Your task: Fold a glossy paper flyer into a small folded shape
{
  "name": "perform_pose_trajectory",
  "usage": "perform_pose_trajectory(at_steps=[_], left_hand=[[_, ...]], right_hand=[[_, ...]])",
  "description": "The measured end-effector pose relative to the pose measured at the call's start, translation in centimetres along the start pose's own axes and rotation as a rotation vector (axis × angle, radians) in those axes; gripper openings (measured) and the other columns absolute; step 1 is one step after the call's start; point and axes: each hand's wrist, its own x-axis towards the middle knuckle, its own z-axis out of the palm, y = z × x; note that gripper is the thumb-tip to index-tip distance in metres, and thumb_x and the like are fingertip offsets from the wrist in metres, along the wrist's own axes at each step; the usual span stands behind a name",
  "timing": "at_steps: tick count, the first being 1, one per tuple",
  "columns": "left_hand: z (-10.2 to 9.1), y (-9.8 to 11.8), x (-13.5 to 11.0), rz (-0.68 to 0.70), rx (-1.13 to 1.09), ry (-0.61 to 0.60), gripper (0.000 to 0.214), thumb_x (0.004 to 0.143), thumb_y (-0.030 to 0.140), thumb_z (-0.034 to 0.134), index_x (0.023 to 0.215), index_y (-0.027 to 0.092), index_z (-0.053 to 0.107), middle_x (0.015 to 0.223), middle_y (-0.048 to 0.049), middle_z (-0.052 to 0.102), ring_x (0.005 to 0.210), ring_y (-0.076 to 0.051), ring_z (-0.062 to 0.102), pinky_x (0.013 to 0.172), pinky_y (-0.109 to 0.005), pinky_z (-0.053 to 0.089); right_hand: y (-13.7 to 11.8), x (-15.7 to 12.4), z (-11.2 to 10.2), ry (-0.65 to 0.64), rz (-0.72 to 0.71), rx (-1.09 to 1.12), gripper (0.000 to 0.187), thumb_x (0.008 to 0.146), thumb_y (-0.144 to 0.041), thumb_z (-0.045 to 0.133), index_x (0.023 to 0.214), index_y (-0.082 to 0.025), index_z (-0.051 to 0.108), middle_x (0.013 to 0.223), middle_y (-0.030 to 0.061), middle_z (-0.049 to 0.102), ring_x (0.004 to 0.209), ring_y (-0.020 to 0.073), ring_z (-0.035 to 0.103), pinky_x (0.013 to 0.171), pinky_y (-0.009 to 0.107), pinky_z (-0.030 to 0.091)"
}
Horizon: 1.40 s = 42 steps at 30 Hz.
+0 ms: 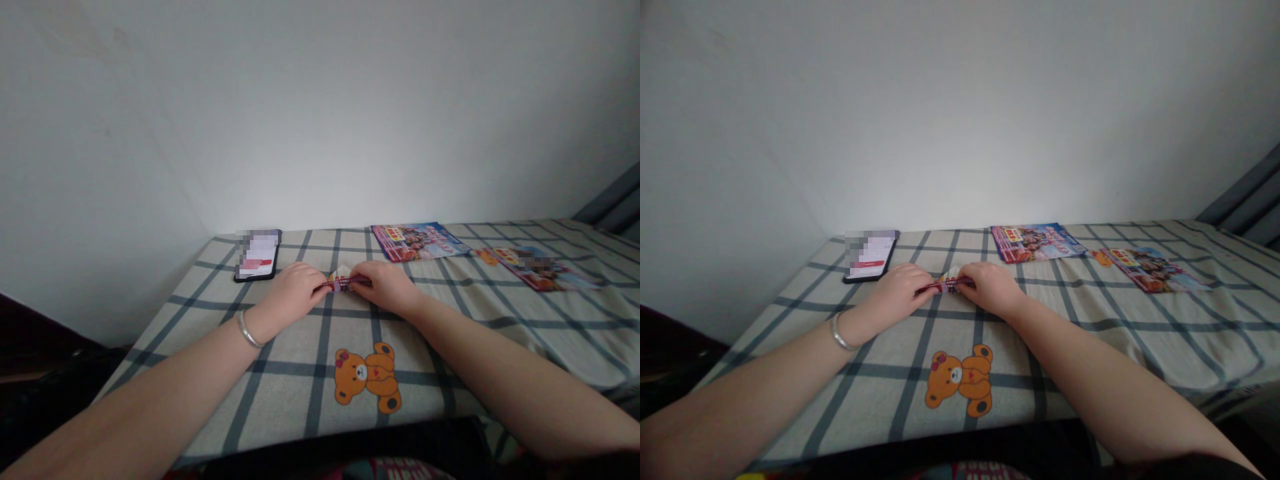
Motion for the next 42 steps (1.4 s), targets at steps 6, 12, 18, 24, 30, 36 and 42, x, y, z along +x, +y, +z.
perform_pose_trajectory(at_steps=[6, 12, 18, 24, 30, 36, 42], left_hand=[[0.2, 0.1, 0.2, -0.059, -0.002, 0.03, 0.018, 0.093, 0.029, 0.059, 0.083, 0.017, 0.067, 0.078, -0.0046, 0.068, 0.077, -0.02, 0.062, 0.073, -0.034, 0.047], [0.3, 0.3, 0.3, -0.047, 0.066, 0.044, 0.019, 0.092, 0.03, 0.058, 0.08, 0.016, 0.064, 0.076, -0.0051, 0.066, 0.075, -0.021, 0.061, 0.072, -0.035, 0.046], [0.3, 0.3, 0.5, -0.059, 0.053, 0.016, 0.015, 0.09, 0.027, 0.06, 0.08, 0.016, 0.063, 0.078, -0.005, 0.065, 0.076, -0.022, 0.06, 0.074, -0.037, 0.046], [0.3, 0.2, 0.5, -0.067, 0.008, 0.028, 0.011, 0.089, 0.025, 0.063, 0.083, 0.016, 0.062, 0.082, -0.0061, 0.063, 0.085, -0.023, 0.06, 0.076, -0.035, 0.048], [0.6, 0.1, 0.3, -0.078, -0.047, 0.058, 0.017, 0.087, 0.021, 0.064, 0.102, 0.016, 0.058, 0.094, -0.0067, 0.064, 0.093, -0.023, 0.06, 0.083, -0.036, 0.05], [0.7, 0.1, 0.2, 0.009, -0.019, 0.116, 0.02, 0.091, 0.018, 0.057, 0.111, 0.017, 0.058, 0.107, -0.0083, 0.062, 0.1, -0.023, 0.057, 0.086, -0.039, 0.049], [0.7, -0.1, 0.1, 0.263, 0.049, 0.105, 0.017, 0.092, 0.014, 0.055, 0.103, 0.021, 0.067, 0.105, -0.0035, 0.067, 0.107, -0.023, 0.054, 0.09, -0.04, 0.047]], right_hand=[[0.1, 0.4, 0.7, 0.012, 0.058, -0.02, 0.007, 0.086, -0.027, 0.062, 0.088, -0.021, 0.067, 0.085, 0.0024, 0.069, 0.078, 0.0168, 0.06, 0.065, 0.026, 0.036], [-0.1, 0.6, 0.8, 0.011, 0.079, -0.034, 0.006, 0.085, -0.024, 0.065, 0.082, -0.02, 0.065, 0.083, 0.0022, 0.068, 0.077, 0.0165, 0.059, 0.064, 0.026, 0.036], [-0.1, 0.7, 1.0, 0.028, 0.04, -0.054, 0.006, 0.085, -0.022, 0.064, 0.08, -0.019, 0.062, 0.082, 0.0024, 0.067, 0.078, 0.0163, 0.059, 0.065, 0.026, 0.036], [0.0, 0.9, 1.2, 0.042, 0.051, -0.053, 0.007, 0.084, -0.022, 0.066, 0.079, -0.019, 0.062, 0.082, 0.0022, 0.066, 0.079, 0.0165, 0.058, 0.066, 0.026, 0.036], [0.3, 1.0, 1.3, 0.047, 0.045, -0.05, 0.005, 0.084, -0.021, 0.067, 0.082, -0.019, 0.064, 0.082, 0.0026, 0.066, 0.081, 0.0174, 0.058, 0.068, 0.026, 0.037], [0.9, 1.3, 1.4, 0.039, 0.009, 0.022, 0.004, 0.083, -0.018, 0.068, 0.082, -0.019, 0.064, 0.082, 0.0021, 0.067, 0.082, 0.0172, 0.057, 0.072, 0.027, 0.038], [1.5, 1.6, 1.6, 0.021, 0.034, 0.091, 0.005, 0.081, -0.02, 0.071, 0.082, -0.019, 0.066, 0.079, 0.0016, 0.065, 0.079, 0.0163, 0.056, 0.072, 0.026, 0.039]])
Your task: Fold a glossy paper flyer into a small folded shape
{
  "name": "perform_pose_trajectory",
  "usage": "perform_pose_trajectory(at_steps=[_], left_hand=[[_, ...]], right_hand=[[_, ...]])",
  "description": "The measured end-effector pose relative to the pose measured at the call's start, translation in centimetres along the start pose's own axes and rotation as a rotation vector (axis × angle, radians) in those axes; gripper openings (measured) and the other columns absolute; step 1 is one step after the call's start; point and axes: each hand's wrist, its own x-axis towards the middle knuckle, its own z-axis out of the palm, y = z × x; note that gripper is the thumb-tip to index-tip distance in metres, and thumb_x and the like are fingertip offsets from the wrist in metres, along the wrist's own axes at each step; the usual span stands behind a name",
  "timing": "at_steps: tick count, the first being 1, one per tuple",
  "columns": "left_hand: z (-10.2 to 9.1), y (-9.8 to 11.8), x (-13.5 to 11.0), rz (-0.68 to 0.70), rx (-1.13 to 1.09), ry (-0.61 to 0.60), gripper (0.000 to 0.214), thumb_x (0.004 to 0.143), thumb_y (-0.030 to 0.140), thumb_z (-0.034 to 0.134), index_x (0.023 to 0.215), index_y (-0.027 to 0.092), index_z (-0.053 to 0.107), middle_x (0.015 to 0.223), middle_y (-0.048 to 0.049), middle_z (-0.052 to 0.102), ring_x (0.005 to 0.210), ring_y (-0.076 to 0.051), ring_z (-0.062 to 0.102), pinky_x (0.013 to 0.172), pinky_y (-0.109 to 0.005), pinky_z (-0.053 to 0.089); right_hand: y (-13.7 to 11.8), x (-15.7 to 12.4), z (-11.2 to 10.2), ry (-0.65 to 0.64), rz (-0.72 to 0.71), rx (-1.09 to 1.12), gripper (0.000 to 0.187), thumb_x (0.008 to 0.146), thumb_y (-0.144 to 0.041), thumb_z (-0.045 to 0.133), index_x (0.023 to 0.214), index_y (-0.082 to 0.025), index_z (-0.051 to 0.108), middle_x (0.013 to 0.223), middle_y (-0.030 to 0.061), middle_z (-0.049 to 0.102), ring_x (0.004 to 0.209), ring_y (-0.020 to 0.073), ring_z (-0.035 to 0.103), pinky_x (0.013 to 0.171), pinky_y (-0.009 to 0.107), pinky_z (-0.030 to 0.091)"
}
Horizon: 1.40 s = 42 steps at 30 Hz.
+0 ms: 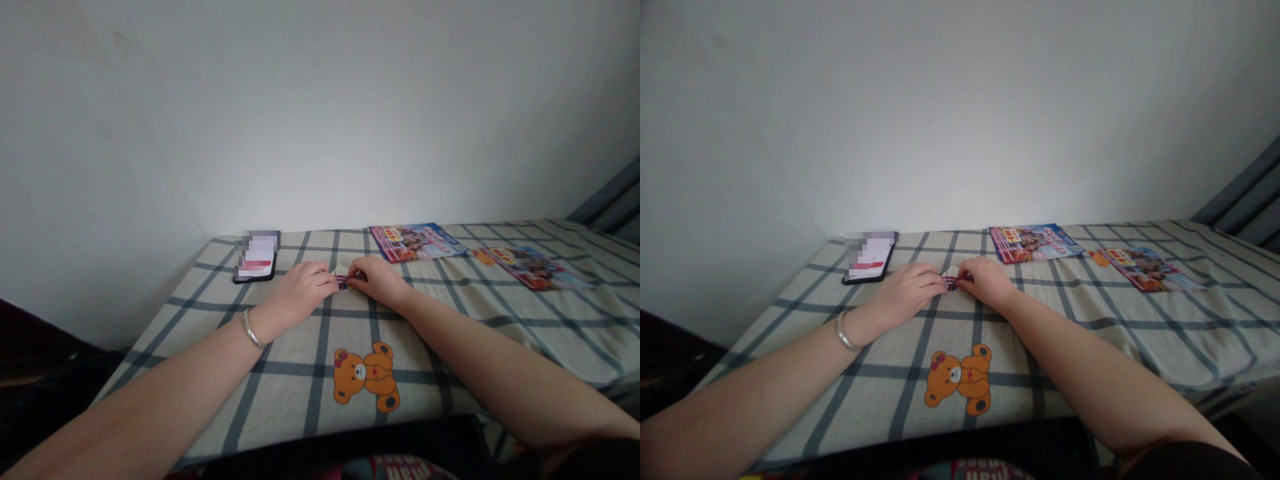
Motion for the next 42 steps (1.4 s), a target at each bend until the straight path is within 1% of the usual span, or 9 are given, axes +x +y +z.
perform_pose_trajectory(at_steps=[6, 9, 11, 14, 21, 25, 30, 36, 42], left_hand=[[-0.2, 0.3, 0.0, 0.0, -0.042, -0.051, 0.025, 0.09, 0.013, 0.053, 0.109, 0.02, 0.068, 0.103, -0.0051, 0.069, 0.104, -0.023, 0.056, 0.088, -0.039, 0.048], [-0.4, 0.5, 0.1, -0.021, -0.069, -0.061, 0.024, 0.09, 0.013, 0.052, 0.106, 0.02, 0.069, 0.101, -0.006, 0.067, 0.102, -0.022, 0.057, 0.088, -0.038, 0.048], [-0.5, 0.7, 0.1, -0.04, -0.066, -0.061, 0.023, 0.09, 0.014, 0.052, 0.105, 0.02, 0.068, 0.101, -0.0062, 0.066, 0.102, -0.022, 0.056, 0.089, -0.039, 0.048], [-0.5, 0.8, 0.1, -0.098, -0.033, -0.078, 0.02, 0.09, 0.017, 0.053, 0.104, 0.019, 0.067, 0.099, -0.0062, 0.065, 0.098, -0.022, 0.057, 0.087, -0.039, 0.047], [-0.6, 1.0, 0.1, -0.168, -0.011, -0.097, 0.02, 0.09, 0.018, 0.053, 0.104, 0.018, 0.066, 0.098, -0.0066, 0.063, 0.092, -0.023, 0.058, 0.081, -0.039, 0.049], [-0.6, 0.9, 0.1, -0.185, -0.023, -0.09, 0.021, 0.089, 0.018, 0.053, 0.106, 0.018, 0.066, 0.099, -0.0071, 0.063, 0.093, -0.023, 0.058, 0.082, -0.039, 0.049], [-0.5, 0.8, 0.0, -0.186, -0.058, -0.087, 0.022, 0.089, 0.016, 0.053, 0.106, 0.018, 0.066, 0.101, -0.0063, 0.065, 0.095, -0.023, 0.059, 0.084, -0.039, 0.049], [-0.4, 0.8, 0.0, -0.189, -0.036, -0.095, 0.023, 0.089, 0.017, 0.051, 0.106, 0.019, 0.066, 0.1, -0.0062, 0.064, 0.095, -0.022, 0.058, 0.084, -0.038, 0.048], [-0.5, 0.9, 0.0, -0.207, -0.052, -0.1, 0.024, 0.09, 0.017, 0.051, 0.109, 0.019, 0.065, 0.101, -0.0062, 0.063, 0.096, -0.022, 0.058, 0.084, -0.038, 0.048]], right_hand=[[0.1, -0.1, 0.1, 0.008, -0.018, -0.012, 0.009, 0.082, -0.019, 0.068, 0.091, -0.018, 0.066, 0.085, 0.0038, 0.067, 0.083, 0.0181, 0.058, 0.075, 0.028, 0.042], [0.0, -0.4, -0.1, 0.074, -0.101, -0.044, 0.018, 0.082, -0.013, 0.065, 0.1, -0.017, 0.065, 0.097, 0.0068, 0.068, 0.093, 0.02, 0.058, 0.083, 0.031, 0.043], [-0.2, -0.7, -0.3, 0.111, -0.174, -0.089, 0.015, 0.083, -0.013, 0.064, 0.097, -0.018, 0.067, 0.103, 0.0076, 0.067, 0.099, 0.0212, 0.056, 0.088, 0.033, 0.042], [-0.7, -1.1, -0.8, 0.055, -0.255, -0.155, 0.01, 0.087, -0.018, 0.062, 0.091, -0.02, 0.07, 0.099, 0.0065, 0.067, 0.094, 0.0211, 0.056, 0.086, 0.033, 0.042], [-1.5, -1.4, -0.8, -0.041, -0.328, -0.187, 0.021, 0.092, -0.021, 0.055, 0.105, -0.022, 0.071, 0.101, 0.0063, 0.069, 0.098, 0.0206, 0.059, 0.089, 0.033, 0.043], [-1.9, -1.7, -0.9, -0.083, -0.279, -0.219, 0.025, 0.094, -0.023, 0.049, 0.109, -0.023, 0.07, 0.104, 0.0062, 0.069, 0.097, 0.02, 0.062, 0.082, 0.03, 0.045], [-2.7, -2.0, -1.3, -0.121, -0.123, -0.281, 0.032, 0.092, -0.026, 0.05, 0.121, -0.027, 0.065, 0.113, 0.0059, 0.068, 0.094, 0.0204, 0.065, 0.07, 0.027, 0.046], [-3.3, -2.0, -1.7, -0.191, -0.019, -0.313, 0.035, 0.094, -0.029, 0.043, 0.123, -0.031, 0.063, 0.117, 0.003, 0.069, 0.095, 0.0208, 0.067, 0.071, 0.028, 0.047], [-3.8, -1.9, -2.3, -0.217, 0.08, -0.386, 0.037, 0.095, -0.032, 0.039, 0.121, -0.033, 0.064, 0.108, 0.003, 0.073, 0.093, 0.0228, 0.068, 0.072, 0.031, 0.048]])
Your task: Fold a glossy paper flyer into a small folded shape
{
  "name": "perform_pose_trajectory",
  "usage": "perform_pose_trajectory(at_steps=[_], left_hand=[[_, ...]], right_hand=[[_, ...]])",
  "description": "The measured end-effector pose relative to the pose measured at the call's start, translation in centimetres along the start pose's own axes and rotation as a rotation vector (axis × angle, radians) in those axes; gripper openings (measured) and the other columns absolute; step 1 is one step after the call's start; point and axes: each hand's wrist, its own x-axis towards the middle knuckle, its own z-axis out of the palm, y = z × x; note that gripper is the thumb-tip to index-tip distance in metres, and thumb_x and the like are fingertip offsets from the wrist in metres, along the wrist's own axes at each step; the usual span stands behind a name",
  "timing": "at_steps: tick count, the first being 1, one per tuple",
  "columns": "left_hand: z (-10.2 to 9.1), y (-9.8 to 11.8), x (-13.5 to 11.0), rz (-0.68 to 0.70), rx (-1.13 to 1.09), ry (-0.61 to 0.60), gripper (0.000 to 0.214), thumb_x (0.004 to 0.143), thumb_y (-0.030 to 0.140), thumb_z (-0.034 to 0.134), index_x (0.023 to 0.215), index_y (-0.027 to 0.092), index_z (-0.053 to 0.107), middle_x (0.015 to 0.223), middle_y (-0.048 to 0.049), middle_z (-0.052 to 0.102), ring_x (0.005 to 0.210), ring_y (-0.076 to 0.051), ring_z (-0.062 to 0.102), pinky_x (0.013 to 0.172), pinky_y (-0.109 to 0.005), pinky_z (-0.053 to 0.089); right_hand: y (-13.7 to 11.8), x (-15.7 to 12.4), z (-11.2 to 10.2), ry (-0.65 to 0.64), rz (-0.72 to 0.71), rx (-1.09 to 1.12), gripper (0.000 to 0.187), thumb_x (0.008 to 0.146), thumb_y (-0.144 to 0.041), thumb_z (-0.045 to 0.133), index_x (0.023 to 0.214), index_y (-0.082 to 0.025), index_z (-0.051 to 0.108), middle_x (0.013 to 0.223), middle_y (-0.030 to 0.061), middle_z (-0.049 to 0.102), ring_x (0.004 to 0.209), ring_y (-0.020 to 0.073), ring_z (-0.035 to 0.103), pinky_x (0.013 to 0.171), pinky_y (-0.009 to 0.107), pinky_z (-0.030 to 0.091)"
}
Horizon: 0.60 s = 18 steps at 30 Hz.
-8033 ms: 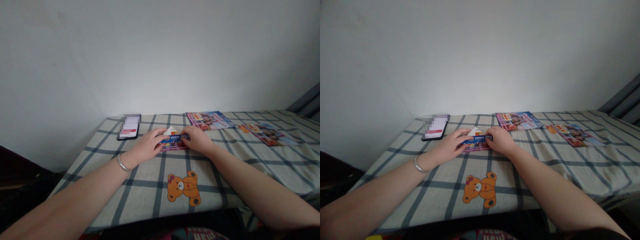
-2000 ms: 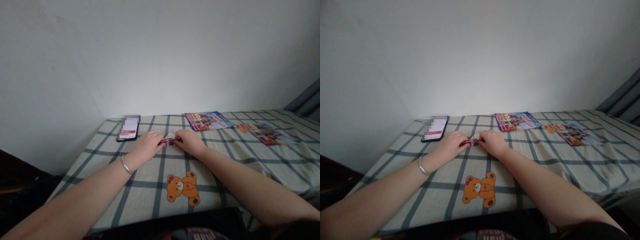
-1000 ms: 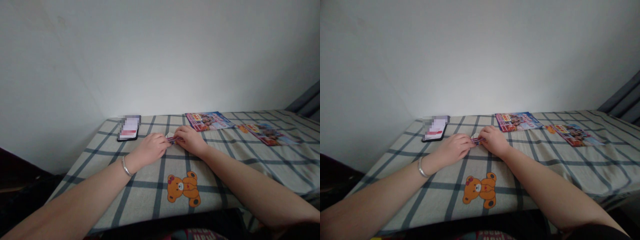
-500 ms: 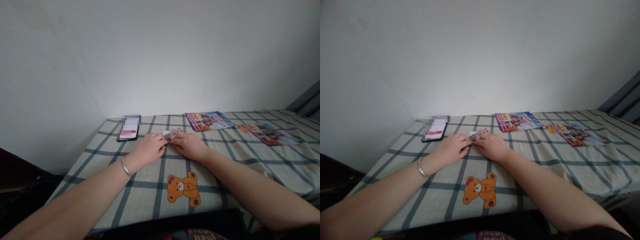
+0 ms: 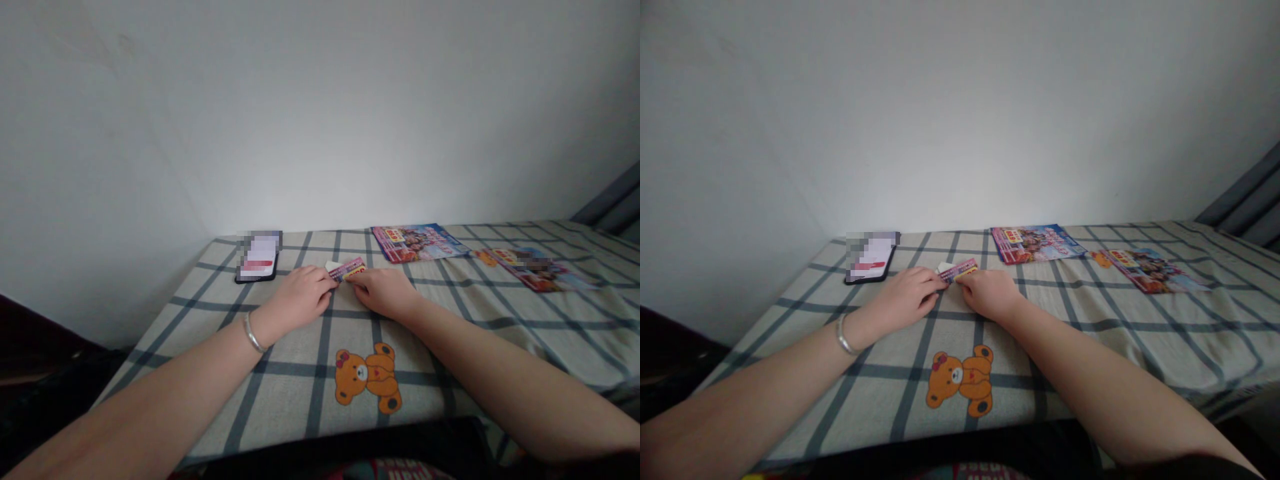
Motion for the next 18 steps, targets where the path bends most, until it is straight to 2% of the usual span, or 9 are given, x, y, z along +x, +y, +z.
perform_pose_trajectory(at_steps=[9, 15, 18], left_hand=[[0.0, 0.0, -0.1, -0.009, -0.02, -0.002, 0.027, 0.089, 0.016, 0.05, 0.111, 0.019, 0.065, 0.103, -0.0066, 0.062, 0.096, -0.022, 0.057, 0.084, -0.038, 0.048], [0.1, -0.1, -0.1, -0.008, -0.021, -0.002, 0.028, 0.089, 0.015, 0.051, 0.112, 0.019, 0.065, 0.105, -0.007, 0.063, 0.097, -0.022, 0.057, 0.084, -0.038, 0.049], [0.1, -0.1, -0.1, -0.005, -0.034, -0.007, 0.029, 0.089, 0.015, 0.05, 0.114, 0.019, 0.065, 0.106, -0.007, 0.063, 0.098, -0.022, 0.057, 0.085, -0.038, 0.049]], right_hand=[[0.8, 0.1, -0.3, -0.011, 0.136, -0.073, 0.037, 0.094, -0.034, 0.039, 0.118, -0.032, 0.068, 0.101, 0.0059, 0.074, 0.09, 0.0249, 0.068, 0.068, 0.031, 0.047], [1.5, 0.3, -0.1, 0.017, 0.183, -0.098, 0.038, 0.095, -0.036, 0.037, 0.1, -0.024, 0.073, 0.095, 0.008, 0.074, 0.085, 0.0257, 0.069, 0.065, 0.032, 0.048], [1.9, 0.4, 0.0, 0.009, 0.219, -0.101, 0.039, 0.095, -0.036, 0.036, 0.098, -0.023, 0.073, 0.095, 0.0087, 0.074, 0.086, 0.0261, 0.069, 0.066, 0.032, 0.048]])
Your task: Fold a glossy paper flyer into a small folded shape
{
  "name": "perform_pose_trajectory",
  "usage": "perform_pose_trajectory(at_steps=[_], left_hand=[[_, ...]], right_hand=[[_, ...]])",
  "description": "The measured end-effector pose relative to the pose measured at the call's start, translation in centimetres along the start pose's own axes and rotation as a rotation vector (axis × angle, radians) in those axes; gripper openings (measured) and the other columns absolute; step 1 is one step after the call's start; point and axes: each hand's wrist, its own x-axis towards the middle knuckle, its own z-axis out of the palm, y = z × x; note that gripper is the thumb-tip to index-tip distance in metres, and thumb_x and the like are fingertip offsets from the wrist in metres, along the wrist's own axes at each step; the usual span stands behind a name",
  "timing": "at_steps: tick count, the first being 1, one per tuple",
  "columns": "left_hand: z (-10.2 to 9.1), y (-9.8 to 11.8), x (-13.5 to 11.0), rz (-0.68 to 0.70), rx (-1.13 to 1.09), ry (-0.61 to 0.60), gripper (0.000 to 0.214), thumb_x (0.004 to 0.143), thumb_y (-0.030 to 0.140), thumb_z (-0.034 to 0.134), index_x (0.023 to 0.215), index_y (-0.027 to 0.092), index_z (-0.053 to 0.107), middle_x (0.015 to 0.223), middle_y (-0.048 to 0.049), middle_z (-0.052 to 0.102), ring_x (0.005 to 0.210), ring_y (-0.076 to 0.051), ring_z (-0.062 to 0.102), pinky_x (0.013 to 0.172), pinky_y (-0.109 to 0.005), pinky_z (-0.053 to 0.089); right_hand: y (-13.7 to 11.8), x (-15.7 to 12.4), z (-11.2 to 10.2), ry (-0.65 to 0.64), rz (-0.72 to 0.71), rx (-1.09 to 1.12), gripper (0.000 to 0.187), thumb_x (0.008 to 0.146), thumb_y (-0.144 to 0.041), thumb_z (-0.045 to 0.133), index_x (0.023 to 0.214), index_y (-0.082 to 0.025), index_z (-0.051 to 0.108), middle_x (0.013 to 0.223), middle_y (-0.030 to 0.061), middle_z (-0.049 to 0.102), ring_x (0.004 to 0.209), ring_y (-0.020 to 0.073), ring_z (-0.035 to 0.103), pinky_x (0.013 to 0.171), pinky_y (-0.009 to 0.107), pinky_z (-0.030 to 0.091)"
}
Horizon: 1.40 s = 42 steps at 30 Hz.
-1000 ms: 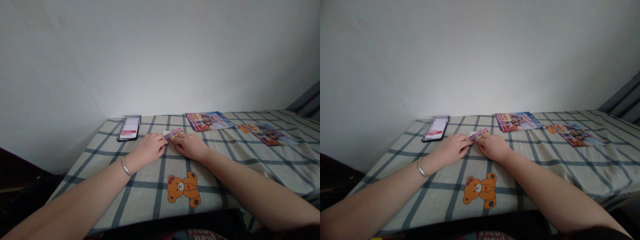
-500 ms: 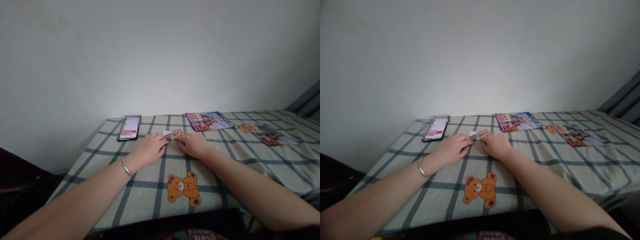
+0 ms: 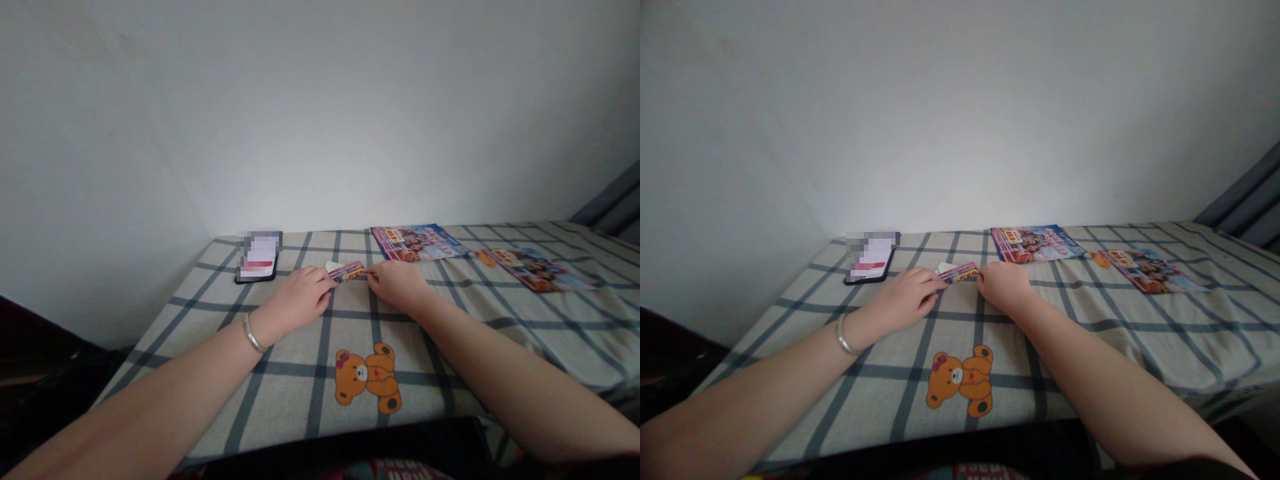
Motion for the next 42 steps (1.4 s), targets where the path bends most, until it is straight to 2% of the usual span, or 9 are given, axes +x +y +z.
perform_pose_trajectory(at_steps=[5, 11, 16, 18, 22, 25, 35, 42], left_hand=[[-0.1, 0.0, 0.0, -0.005, -0.022, -0.012, 0.029, 0.089, 0.014, 0.051, 0.115, 0.018, 0.065, 0.108, -0.0073, 0.063, 0.102, -0.023, 0.056, 0.088, -0.039, 0.049], [-0.1, -0.1, -0.2, -0.002, -0.057, -0.017, 0.031, 0.09, 0.016, 0.05, 0.118, 0.017, 0.062, 0.114, -0.0087, 0.062, 0.106, -0.023, 0.056, 0.093, -0.039, 0.049], [0.1, -0.3, -0.2, 0.026, -0.097, -0.017, 0.032, 0.091, 0.017, 0.049, 0.121, 0.017, 0.059, 0.122, -0.0088, 0.06, 0.113, -0.023, 0.054, 0.101, -0.041, 0.045], [0.2, -0.4, -0.2, 0.034, -0.113, -0.027, 0.034, 0.091, 0.018, 0.049, 0.124, 0.017, 0.057, 0.127, -0.0093, 0.058, 0.117, -0.023, 0.053, 0.104, -0.041, 0.043], [0.4, -0.6, -0.2, 0.064, -0.13, -0.028, 0.037, 0.093, 0.02, 0.048, 0.13, 0.017, 0.054, 0.135, -0.0098, 0.054, 0.125, -0.022, 0.049, 0.109, -0.04, 0.039], [0.5, -0.7, -0.3, 0.069, -0.116, -0.024, 0.037, 0.094, 0.021, 0.047, 0.131, 0.016, 0.053, 0.137, -0.0099, 0.053, 0.127, -0.021, 0.047, 0.111, -0.041, 0.038], [0.1, -0.1, -0.1, 0.044, -0.023, -0.021, 0.036, 0.092, 0.022, 0.05, 0.127, 0.017, 0.056, 0.131, -0.0095, 0.057, 0.12, -0.023, 0.051, 0.106, -0.042, 0.039], [-0.2, 0.5, 0.0, -0.012, 0.043, 0.015, 0.028, 0.089, 0.02, 0.051, 0.116, 0.015, 0.06, 0.113, -0.009, 0.063, 0.105, -0.024, 0.056, 0.096, -0.042, 0.045]], right_hand=[[0.2, 0.0, 0.1, -0.014, 0.033, -0.022, 0.04, 0.095, -0.038, 0.035, 0.098, -0.023, 0.072, 0.096, 0.0083, 0.072, 0.086, 0.0262, 0.069, 0.064, 0.032, 0.048], [-0.6, -0.6, -0.5, 0.165, 0.007, -0.059, 0.034, 0.096, -0.037, 0.038, 0.103, -0.02, 0.067, 0.106, 0.0098, 0.066, 0.088, 0.0226, 0.066, 0.061, 0.028, 0.044], [-0.8, -0.9, -0.9, 0.233, 0.062, -0.083, 0.033, 0.096, -0.036, 0.038, 0.106, -0.015, 0.063, 0.103, 0.0125, 0.065, 0.084, 0.0234, 0.064, 0.063, 0.03, 0.043], [-0.8, -0.9, -0.8, 0.233, 0.002, -0.04, 0.032, 0.095, -0.034, 0.041, 0.113, -0.016, 0.061, 0.106, 0.0124, 0.065, 0.088, 0.0228, 0.064, 0.067, 0.03, 0.044], [-0.9, -0.8, 0.0, 0.148, -0.317, 0.093, 0.026, 0.093, -0.031, 0.048, 0.111, -0.02, 0.065, 0.111, 0.0082, 0.066, 0.102, 0.021, 0.059, 0.082, 0.029, 0.044], [-1.0, -0.6, 0.5, 0.13, -0.403, 0.13, 0.029, 0.094, -0.03, 0.048, 0.113, -0.019, 0.066, 0.11, 0.0088, 0.067, 0.104, 0.0216, 0.057, 0.087, 0.031, 0.043], [-0.8, -0.1, 0.9, 0.131, -0.414, 0.186, 0.03, 0.094, -0.026, 0.048, 0.115, -0.021, 0.069, 0.108, 0.0086, 0.066, 0.098, 0.02, 0.056, 0.087, 0.032, 0.042], [-1.0, 0.0, 0.8, 0.136, -0.386, 0.182, 0.029, 0.094, -0.026, 0.048, 0.111, -0.022, 0.071, 0.107, 0.0071, 0.067, 0.098, 0.0201, 0.057, 0.087, 0.031, 0.042]])
